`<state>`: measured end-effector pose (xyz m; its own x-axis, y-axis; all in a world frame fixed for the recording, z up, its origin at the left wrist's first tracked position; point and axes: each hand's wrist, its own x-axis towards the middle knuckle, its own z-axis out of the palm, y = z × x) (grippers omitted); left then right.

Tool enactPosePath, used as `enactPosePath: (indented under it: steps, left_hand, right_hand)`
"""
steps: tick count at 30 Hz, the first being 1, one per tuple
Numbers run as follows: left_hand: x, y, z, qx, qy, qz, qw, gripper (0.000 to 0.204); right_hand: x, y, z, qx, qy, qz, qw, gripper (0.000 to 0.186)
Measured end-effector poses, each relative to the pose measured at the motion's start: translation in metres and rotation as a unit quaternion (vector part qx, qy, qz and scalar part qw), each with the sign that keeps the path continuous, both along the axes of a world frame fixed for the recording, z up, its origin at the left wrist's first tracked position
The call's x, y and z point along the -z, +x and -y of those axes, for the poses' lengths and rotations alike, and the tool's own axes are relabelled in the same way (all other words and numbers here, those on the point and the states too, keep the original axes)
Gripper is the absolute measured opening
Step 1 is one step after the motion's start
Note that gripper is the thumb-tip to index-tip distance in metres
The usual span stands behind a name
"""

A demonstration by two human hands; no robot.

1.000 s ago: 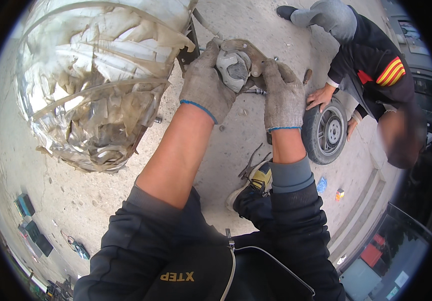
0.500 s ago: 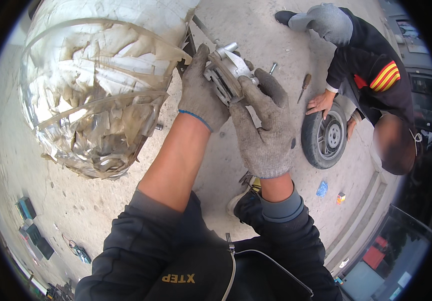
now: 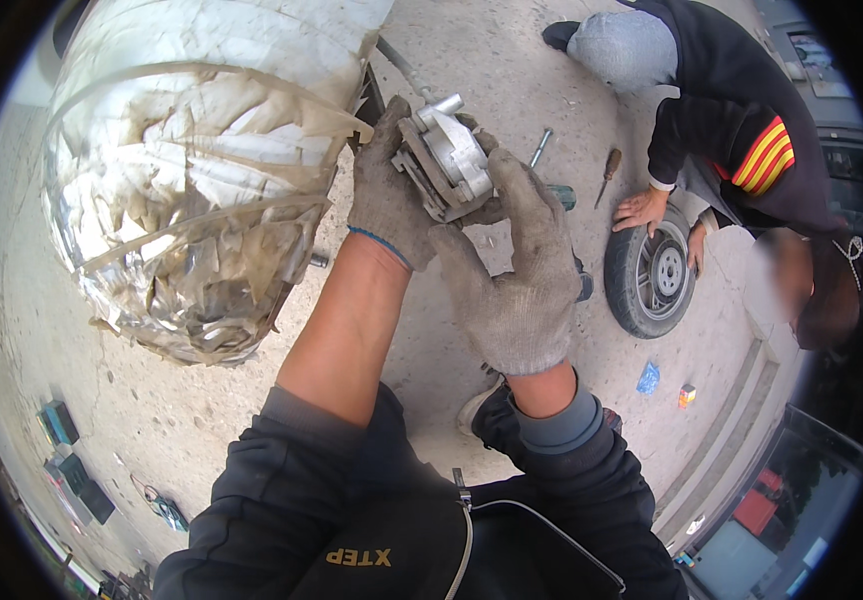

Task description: The person removes the front wheel of a motorcycle, detaches the brake caliper, and uses a hammer to tap a component on the wheel hub. The wheel is set aside and the caliper is held for inspection.

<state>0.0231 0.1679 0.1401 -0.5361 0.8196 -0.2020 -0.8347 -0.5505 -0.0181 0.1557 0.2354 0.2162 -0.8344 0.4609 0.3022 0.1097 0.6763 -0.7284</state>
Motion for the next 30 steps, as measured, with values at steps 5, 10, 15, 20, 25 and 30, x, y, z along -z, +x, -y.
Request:
enactPosePath:
  steps: [5,10,15,20,25,30]
  left_hand:
    - [-0.003,0.004,-0.003,0.0,0.033,-0.022,0.999,0.069]
    - [-0.008,0.008,-0.006,-0.015,0.005,-0.046,0.999,0.071]
    - [-0.008,0.009,-0.012,-0.067,-0.045,-0.049,0.996,0.07]
    - [-0.006,0.011,-0.018,-0.112,-0.077,-0.055,0.989,0.066]
    - [-0.007,0.013,-0.022,-0.139,-0.117,-0.03,0.983,0.068]
    - [-0.006,0.013,-0.024,-0.151,-0.108,-0.044,0.982,0.068]
  right_hand:
    - [0.008,-0.018,-0.013,0.044,-0.019,-0.031,0.998,0.068]
    - [0.017,-0.018,-0.018,0.064,-0.033,-0.028,0.997,0.062]
    - [0.026,-0.017,-0.014,0.053,-0.046,0.019,0.997,0.07]
    - [0.041,-0.025,0.001,0.141,-0.066,-0.049,0.987,0.074]
    - [0.043,-0.026,0.01,0.159,-0.087,-0.069,0.981,0.068]
    - [0.042,-0.029,0.012,0.167,-0.085,-0.074,0.979,0.059]
